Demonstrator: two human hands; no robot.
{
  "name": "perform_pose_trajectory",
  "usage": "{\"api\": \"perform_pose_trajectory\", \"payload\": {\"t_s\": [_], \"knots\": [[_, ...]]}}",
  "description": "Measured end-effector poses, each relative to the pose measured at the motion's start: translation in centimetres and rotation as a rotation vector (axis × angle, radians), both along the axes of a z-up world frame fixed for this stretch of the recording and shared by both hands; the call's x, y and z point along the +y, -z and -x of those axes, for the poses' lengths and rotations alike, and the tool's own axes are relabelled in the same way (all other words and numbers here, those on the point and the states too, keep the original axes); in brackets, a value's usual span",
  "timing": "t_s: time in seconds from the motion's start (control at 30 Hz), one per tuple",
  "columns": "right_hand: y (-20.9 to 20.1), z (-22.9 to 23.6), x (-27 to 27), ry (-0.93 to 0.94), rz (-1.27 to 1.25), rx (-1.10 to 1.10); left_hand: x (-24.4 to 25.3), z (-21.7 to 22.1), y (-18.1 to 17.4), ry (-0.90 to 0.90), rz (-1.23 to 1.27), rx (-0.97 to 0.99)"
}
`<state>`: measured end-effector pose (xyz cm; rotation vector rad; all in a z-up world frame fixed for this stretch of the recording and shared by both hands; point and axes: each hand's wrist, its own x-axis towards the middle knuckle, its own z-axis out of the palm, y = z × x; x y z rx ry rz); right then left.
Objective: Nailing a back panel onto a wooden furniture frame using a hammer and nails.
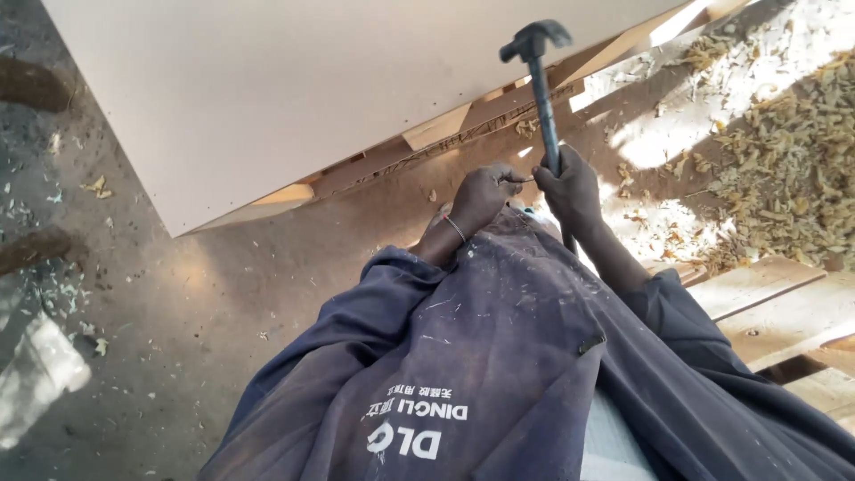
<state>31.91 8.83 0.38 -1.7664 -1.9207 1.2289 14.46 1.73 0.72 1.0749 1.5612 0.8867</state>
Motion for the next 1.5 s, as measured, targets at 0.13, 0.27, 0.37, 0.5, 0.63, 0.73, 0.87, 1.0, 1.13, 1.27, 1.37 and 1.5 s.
{"api": "perform_pose_trajectory", "payload": {"t_s": [0.13,0.27,0.37,0.5,0.63,0.73,0.87,1.0,1.13,1.27,1.37,1.5], "knots": [[-1.7,0.2,0.2,-0.05,0.014,-0.058,1.2,-2.0,0.4,0.097,-0.012,0.187],[-2.1,-1.4,2.2,-0.093,-0.011,-0.062,3.1,-3.7,-0.4,0.089,0.036,0.193],[-1.6,-3.6,4.6,-0.082,0.022,-0.029,5.1,-5.4,-0.6,0.056,0.051,0.12],[-3.6,-7.3,8.5,-0.052,-0.013,0.013,10.3,-8.0,1.3,-0.03,0.087,0.095],[-7.4,-12.9,12.6,-0.092,-0.121,0.148,16.4,-10.6,1.7,-0.345,-0.074,-0.197],[-7.4,-17.7,17.0,-0.158,-0.095,0.197,23.0,-11.7,1.8,-0.569,-0.165,-0.332],[-5.9,-22.6,20.7,-0.2,-0.134,0.128,30.3,-11.8,3.1,-0.758,-0.252,-0.283],[-4.6,-26.0,23.3,-0.339,-0.099,0.086,33.0,-11.9,4.1,-0.739,-0.329,-0.171],[-4.7,-26.3,24.6,-0.4,-0.079,0.107,33.5,-11.6,6.3,-0.659,-0.293,-0.167],[-4.4,-25.9,25.7,-0.428,-0.051,0.113,33.7,-11.7,6.4,-0.57,-0.261,-0.153],[-3.3,-25.7,26.8,-0.472,-0.143,0.151,34.1,-11.7,6.9,-0.534,-0.272,-0.082],[-4.0,-24.4,28.1,-0.589,-0.329,0.249,33.7,-12.1,6.5,-0.548,-0.259,-0.063]]}}
